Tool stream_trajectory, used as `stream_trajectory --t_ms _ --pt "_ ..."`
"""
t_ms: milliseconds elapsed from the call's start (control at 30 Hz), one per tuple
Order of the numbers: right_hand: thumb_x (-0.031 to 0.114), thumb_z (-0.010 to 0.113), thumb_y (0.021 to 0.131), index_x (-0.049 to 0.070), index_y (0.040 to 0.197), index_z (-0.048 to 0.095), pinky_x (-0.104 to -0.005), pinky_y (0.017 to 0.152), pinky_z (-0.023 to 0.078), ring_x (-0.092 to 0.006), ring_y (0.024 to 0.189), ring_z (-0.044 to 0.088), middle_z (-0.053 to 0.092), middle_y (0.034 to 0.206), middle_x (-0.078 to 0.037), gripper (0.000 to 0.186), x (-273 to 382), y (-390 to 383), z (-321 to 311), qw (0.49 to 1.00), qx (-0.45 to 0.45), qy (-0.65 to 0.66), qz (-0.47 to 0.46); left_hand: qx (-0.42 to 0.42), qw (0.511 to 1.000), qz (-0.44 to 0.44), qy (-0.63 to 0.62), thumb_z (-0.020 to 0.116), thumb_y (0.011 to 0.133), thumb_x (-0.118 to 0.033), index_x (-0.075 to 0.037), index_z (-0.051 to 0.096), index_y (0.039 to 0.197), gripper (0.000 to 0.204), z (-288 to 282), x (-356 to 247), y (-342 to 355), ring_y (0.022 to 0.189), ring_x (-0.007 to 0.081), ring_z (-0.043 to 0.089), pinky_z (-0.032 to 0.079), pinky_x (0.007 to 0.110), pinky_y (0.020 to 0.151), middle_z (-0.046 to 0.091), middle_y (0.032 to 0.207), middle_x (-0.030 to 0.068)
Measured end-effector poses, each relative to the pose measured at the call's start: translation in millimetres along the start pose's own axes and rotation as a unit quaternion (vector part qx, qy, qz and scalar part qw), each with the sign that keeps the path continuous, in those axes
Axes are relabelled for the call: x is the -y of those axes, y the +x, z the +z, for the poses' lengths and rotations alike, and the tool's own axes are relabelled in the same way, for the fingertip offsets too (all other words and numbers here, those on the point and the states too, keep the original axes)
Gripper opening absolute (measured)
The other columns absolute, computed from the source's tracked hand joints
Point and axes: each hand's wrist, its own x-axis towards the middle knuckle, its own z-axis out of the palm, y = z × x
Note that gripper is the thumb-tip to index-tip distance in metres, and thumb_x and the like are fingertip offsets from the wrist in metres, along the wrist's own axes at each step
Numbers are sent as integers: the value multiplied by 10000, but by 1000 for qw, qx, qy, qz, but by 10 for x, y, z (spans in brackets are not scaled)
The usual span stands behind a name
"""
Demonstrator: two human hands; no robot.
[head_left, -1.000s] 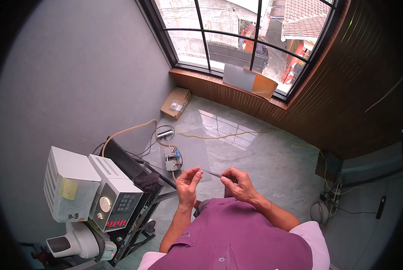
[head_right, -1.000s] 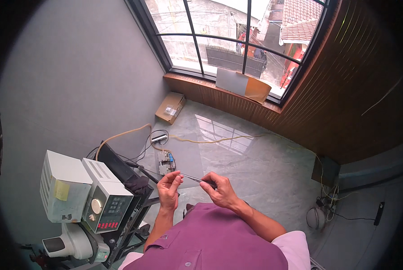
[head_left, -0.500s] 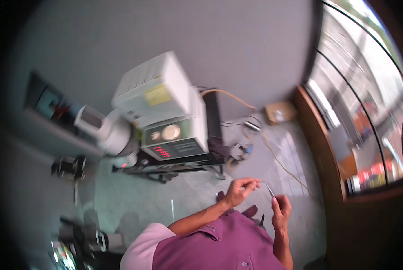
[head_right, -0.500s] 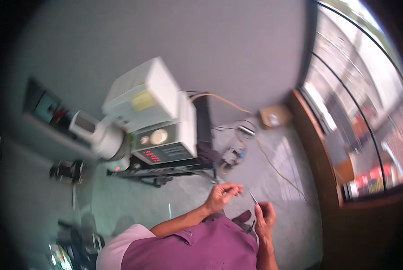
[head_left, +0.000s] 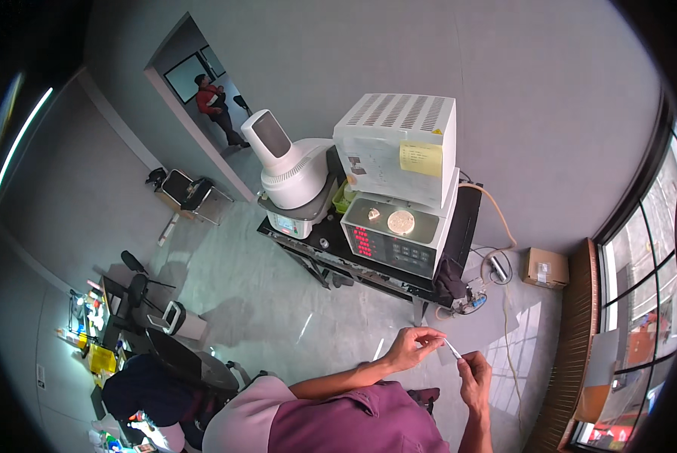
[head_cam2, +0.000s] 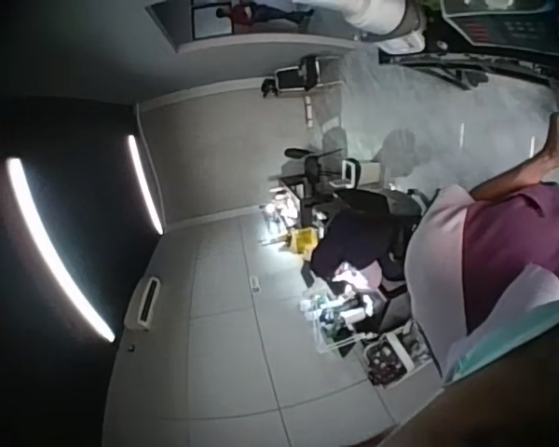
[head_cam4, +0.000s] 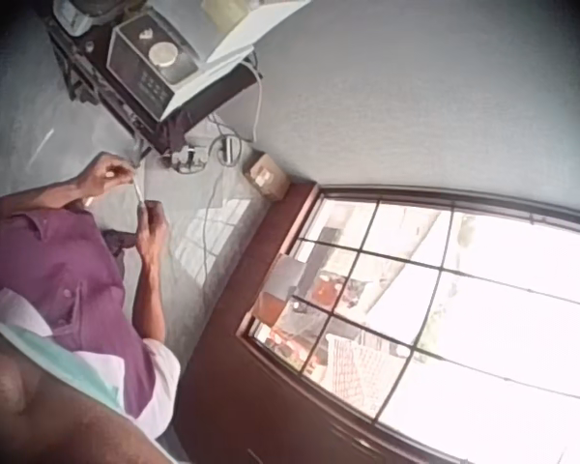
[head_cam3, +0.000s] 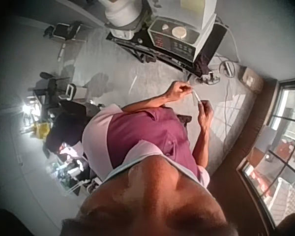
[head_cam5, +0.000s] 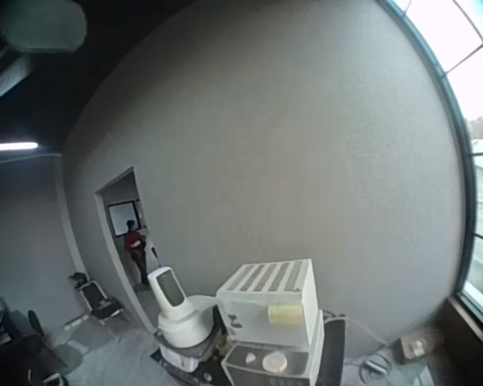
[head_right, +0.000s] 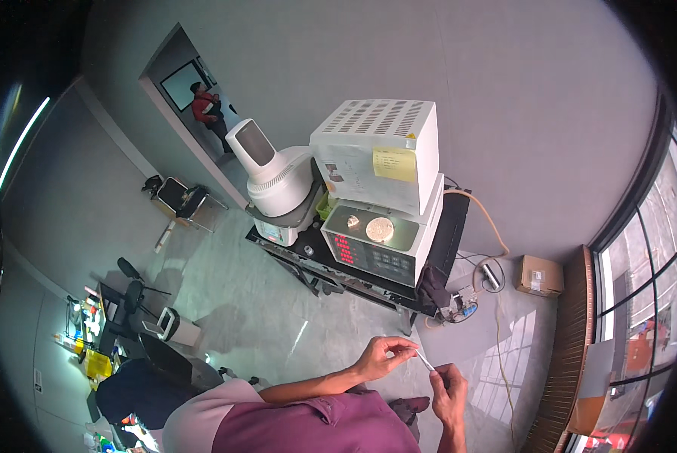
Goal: The person applies a liquid from a bottle to a dental prosthesis using a small brush, working on various parts of the item held in their hand.
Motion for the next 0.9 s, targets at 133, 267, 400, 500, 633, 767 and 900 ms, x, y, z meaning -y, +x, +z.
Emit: stream_trajectory --t_ms 133,267,400,500,633,767,900 --pt "150 646 976 21 870 595 -266 586 336 -68 651 431 513 703 28 175 154 -68 366 997 -21 72 33 24 998 31 48 694 996 -169 -30 766 1141 213 -312 46 22 846 92 696 539 257 775 788 966 59" --pt "153 645 972 27 864 592 -260 582 328 -65 641 425 507 700 33 174 159 -166 790 993 -63 89 40 61 997 14 52 673 1008 -173 -42 760 1171 227 -656 51 -51 857 107 705 547 272 792 788 971 64" --pt "158 640 976 30 861 591 -260 578 327 -64 634 422 502 694 37 179 265 -191 1270 992 -73 88 58 62 998 6 -7 656 1017 -180 -57 748 1209 246 -1072 243 -163 878 109 703 551 282 793 786 980 71" --pt "159 629 981 31 860 591 -262 574 330 -64 633 424 501 690 37 181 244 -153 1609 993 -68 71 58 39 999 21 -18 660 1015 -195 -64 747 1219 257 -1436 260 -283 884 110 700 550 286 786 785 985 74" --pt "156 618 985 27 862 597 -262 576 340 -67 635 436 515 694 30 180 362 -79 2110 996 -24 67 48 -9 998 51 42 694 991 -210 -67 767 1179 247 -1980 334 -507 871 120 706 543 286 780 788 996 76" --pt "182 646 972 -13 877 639 -286 584 374 -93 646 484 568 699 0 216 378 6 2673 999 17 16 45 -76 991 65 85 720 969 -209 -71 786 1133 224 -2554 505 -784 856 127 708 533 281 777 790 1009 79" --pt "188 655 981 -16 883 642 -286 592 383 -89 658 491 577 712 -3 226 352 123 3320 994 99 5 40 -135 990 18 44 688 983 -167 -81 769 1178 228 -3167 585 -1245 879 125 700 527 275 773 789 1038 70"
